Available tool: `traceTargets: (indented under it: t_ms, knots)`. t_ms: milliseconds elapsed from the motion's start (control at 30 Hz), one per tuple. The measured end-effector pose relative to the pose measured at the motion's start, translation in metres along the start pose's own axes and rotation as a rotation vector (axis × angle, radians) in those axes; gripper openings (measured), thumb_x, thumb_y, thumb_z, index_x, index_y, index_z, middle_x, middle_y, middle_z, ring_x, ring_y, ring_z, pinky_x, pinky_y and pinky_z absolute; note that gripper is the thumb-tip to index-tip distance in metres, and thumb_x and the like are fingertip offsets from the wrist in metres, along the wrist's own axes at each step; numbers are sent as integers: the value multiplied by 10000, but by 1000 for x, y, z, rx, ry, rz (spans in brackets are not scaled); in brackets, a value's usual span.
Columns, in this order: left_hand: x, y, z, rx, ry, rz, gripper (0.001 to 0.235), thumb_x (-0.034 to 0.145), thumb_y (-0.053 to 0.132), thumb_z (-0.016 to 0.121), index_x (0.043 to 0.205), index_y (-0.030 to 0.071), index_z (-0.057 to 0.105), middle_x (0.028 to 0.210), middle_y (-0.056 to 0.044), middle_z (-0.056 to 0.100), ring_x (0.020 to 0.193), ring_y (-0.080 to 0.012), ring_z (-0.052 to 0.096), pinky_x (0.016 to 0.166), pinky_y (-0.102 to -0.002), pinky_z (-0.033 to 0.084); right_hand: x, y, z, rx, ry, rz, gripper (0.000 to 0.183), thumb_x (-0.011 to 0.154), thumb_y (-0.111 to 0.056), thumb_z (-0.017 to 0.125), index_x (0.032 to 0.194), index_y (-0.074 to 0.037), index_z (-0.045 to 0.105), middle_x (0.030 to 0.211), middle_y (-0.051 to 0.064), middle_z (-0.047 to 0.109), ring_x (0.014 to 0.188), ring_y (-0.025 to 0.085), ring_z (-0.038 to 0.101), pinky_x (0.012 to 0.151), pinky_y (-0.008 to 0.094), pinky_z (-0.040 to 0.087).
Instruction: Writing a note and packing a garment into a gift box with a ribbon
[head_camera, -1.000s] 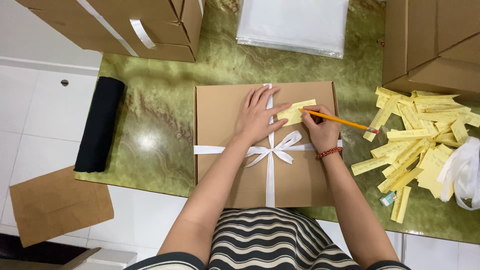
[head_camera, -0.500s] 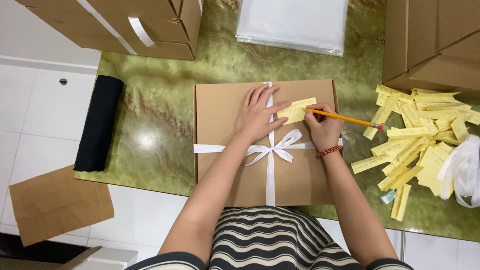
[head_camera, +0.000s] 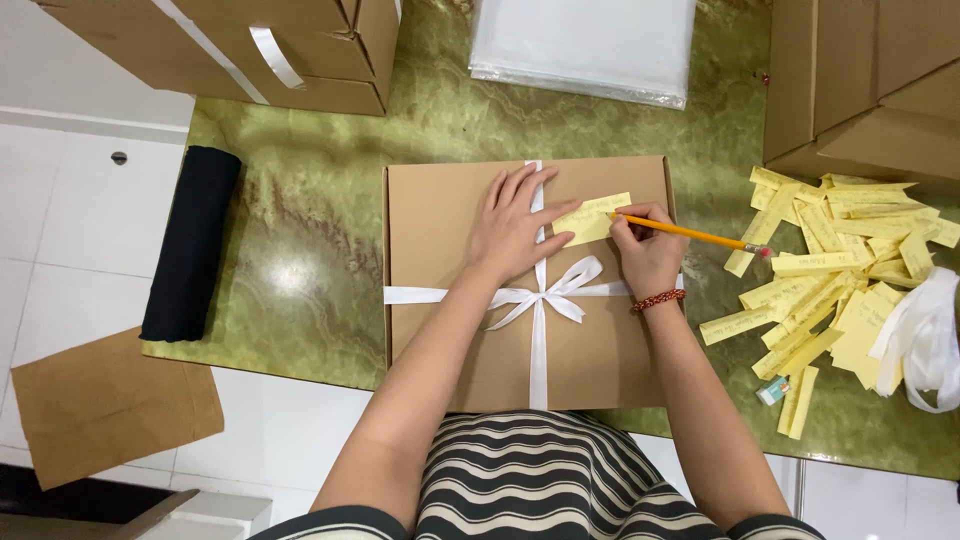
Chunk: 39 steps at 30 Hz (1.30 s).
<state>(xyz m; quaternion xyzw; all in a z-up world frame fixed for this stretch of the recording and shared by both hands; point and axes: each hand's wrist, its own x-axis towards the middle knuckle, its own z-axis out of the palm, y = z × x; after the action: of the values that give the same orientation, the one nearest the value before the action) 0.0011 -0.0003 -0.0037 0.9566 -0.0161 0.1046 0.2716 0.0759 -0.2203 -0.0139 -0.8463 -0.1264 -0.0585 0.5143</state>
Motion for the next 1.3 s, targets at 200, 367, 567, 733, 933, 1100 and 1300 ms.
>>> traceTargets:
  t_ms: [200, 367, 567, 733, 933, 1100, 1300]
  knots:
    - [1, -1, 1, -6, -15, -4, 416, 960, 578, 715, 1363, 479, 688, 1642, 8, 404, 1596, -285, 281, 1331, -581, 160, 1, -1, 0, -18, 12, -9, 100, 916, 15, 783, 981, -57, 808, 729, 144, 694, 623, 163, 596, 561, 288, 493]
    - [1, 3, -4, 1, -26, -19, 415, 962, 573, 711, 1363, 470, 689, 1642, 15, 405, 1598, -272, 277, 1335, -570, 162, 1, 2, 0, -2, 12, 18, 95, 929, 3, 784, 998, -58, 811, 755, 141, 716, 640, 154, 607, 579, 293, 514]
    - [1, 0, 0, -1, -22, -13, 422, 961, 574, 714, 1371, 482, 678, 1643, 18, 397, 1596, -274, 281, 1334, -570, 158, 0, -8, 0, 25, -18, 46, 99, 950, -31, 796, 1028, -87, 820, 812, 113, 755, 686, 131, 629, 619, 279, 544]
    - [0, 2, -3, -6, -16, -7, 425, 954, 572, 719, 1364, 466, 686, 1638, 16, 407, 1593, -276, 285, 1330, -570, 166, 1, -1, -4, 17, 35, 35, 70, 940, -16, 797, 991, -61, 814, 793, 155, 741, 685, 162, 641, 603, 296, 530]
    - [1, 0, -1, -2, -7, -5, 421, 946, 570, 734, 1353, 468, 697, 1637, 18, 409, 1591, -277, 288, 1328, -575, 163, 2, -1, -2, 30, 52, 52, 96, 931, -6, 787, 999, -63, 823, 794, 133, 739, 688, 138, 635, 610, 289, 538]
    - [1, 1, -5, 26, 14, 13, 415, 935, 595, 736, 1324, 453, 719, 1608, 1, 439, 1569, -290, 322, 1313, -575, 200, 4, 15, 0, 1, 51, 16, 81, 921, 7, 793, 987, -39, 804, 782, 171, 708, 713, 175, 628, 602, 308, 506]
    - [0, -1, 1, -27, 5, -2, 418, 942, 577, 742, 1341, 460, 708, 1627, 11, 417, 1590, -285, 289, 1326, -586, 161, 3, 3, -1, -24, 42, 16, 84, 948, -9, 785, 1006, -58, 820, 808, 162, 738, 708, 172, 658, 603, 311, 538]
